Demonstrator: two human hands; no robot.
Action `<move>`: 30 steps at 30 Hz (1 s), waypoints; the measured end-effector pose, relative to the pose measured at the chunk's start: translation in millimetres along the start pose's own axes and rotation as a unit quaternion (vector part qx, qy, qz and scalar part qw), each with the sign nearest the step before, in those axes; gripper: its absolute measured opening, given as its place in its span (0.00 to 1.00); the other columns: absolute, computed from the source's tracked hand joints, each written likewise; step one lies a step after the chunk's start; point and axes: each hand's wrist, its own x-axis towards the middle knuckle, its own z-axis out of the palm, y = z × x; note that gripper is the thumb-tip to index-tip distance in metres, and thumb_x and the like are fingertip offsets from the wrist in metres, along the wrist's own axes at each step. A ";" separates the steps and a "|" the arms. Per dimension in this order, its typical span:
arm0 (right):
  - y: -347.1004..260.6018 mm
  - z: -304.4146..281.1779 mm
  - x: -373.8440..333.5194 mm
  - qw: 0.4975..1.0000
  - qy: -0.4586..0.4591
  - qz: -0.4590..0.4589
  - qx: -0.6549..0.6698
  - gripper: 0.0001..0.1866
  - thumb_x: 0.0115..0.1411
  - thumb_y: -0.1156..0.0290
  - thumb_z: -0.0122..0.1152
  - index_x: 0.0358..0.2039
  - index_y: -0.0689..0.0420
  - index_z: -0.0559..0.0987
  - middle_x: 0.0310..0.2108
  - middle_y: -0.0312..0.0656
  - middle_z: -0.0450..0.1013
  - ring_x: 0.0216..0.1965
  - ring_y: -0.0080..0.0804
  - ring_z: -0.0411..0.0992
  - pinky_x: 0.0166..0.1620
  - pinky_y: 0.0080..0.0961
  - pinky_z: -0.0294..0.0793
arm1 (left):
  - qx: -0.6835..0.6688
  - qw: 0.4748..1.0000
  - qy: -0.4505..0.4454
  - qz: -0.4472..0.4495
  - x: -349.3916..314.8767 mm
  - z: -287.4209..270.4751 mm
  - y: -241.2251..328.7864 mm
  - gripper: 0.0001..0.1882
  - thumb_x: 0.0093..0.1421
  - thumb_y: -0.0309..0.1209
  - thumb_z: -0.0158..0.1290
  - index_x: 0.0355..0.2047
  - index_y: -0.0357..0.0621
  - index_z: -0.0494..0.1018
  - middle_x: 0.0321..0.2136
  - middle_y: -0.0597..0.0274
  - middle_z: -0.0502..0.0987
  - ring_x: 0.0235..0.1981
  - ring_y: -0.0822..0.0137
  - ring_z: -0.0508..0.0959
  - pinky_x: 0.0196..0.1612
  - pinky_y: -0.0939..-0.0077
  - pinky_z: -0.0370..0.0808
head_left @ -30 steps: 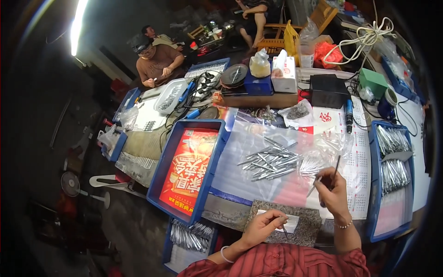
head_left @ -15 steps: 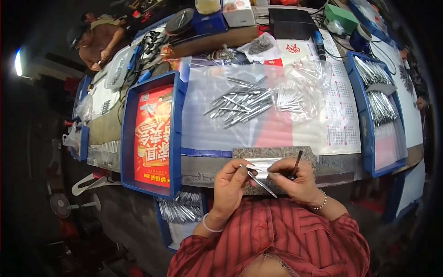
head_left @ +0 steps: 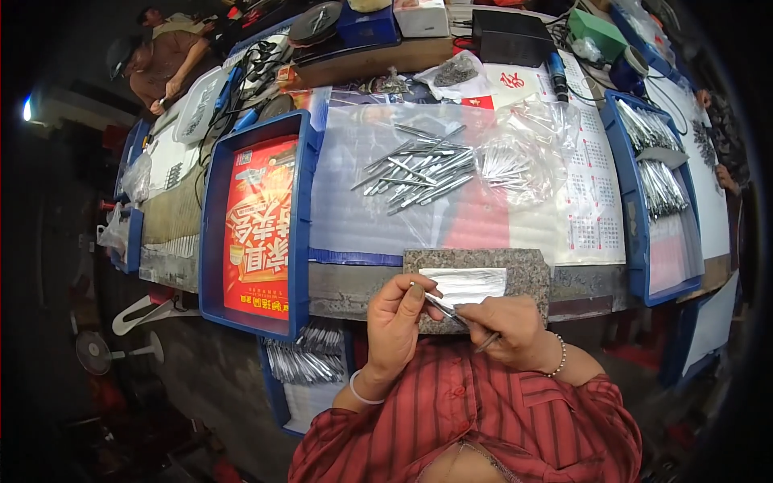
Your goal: The recorder manually marks and organizes small metal rods into a fixture using a scribe.
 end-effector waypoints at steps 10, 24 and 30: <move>5.5 3.9 -4.2 1.000 0.007 -0.008 -0.001 0.14 0.46 0.81 0.64 0.37 0.59 0.78 0.18 0.38 0.68 0.18 0.33 0.72 0.21 0.28 0.71 | 0.014 1.000 0.020 -0.009 0.5 5.4 -3.5 0.10 0.69 0.31 0.47 0.41 0.35 0.72 0.33 0.57 0.76 0.28 0.74 0.76 0.33 0.84 0.74; -2.8 -1.0 -17.9 0.988 -0.041 -0.093 -0.119 0.10 0.47 0.75 0.63 0.33 0.57 0.80 0.17 0.34 0.62 0.16 0.27 0.67 0.17 0.25 0.68 | 0.040 0.997 -0.002 -0.065 -19.4 -1.0 7.1 0.08 0.67 0.29 0.50 0.40 0.35 0.73 0.33 0.60 0.77 0.31 0.74 0.79 0.35 0.84 0.74; -7.9 -6.8 -29.4 0.958 -0.156 -0.163 -0.176 0.10 0.50 0.71 0.58 0.35 0.56 0.78 0.21 0.33 0.62 0.21 0.24 0.68 0.20 0.22 0.70 | 0.249 0.914 -0.223 -0.229 -21.0 -40.9 10.5 0.12 0.66 0.29 0.50 0.46 0.34 0.75 0.29 0.66 0.78 0.29 0.77 0.77 0.35 0.84 0.74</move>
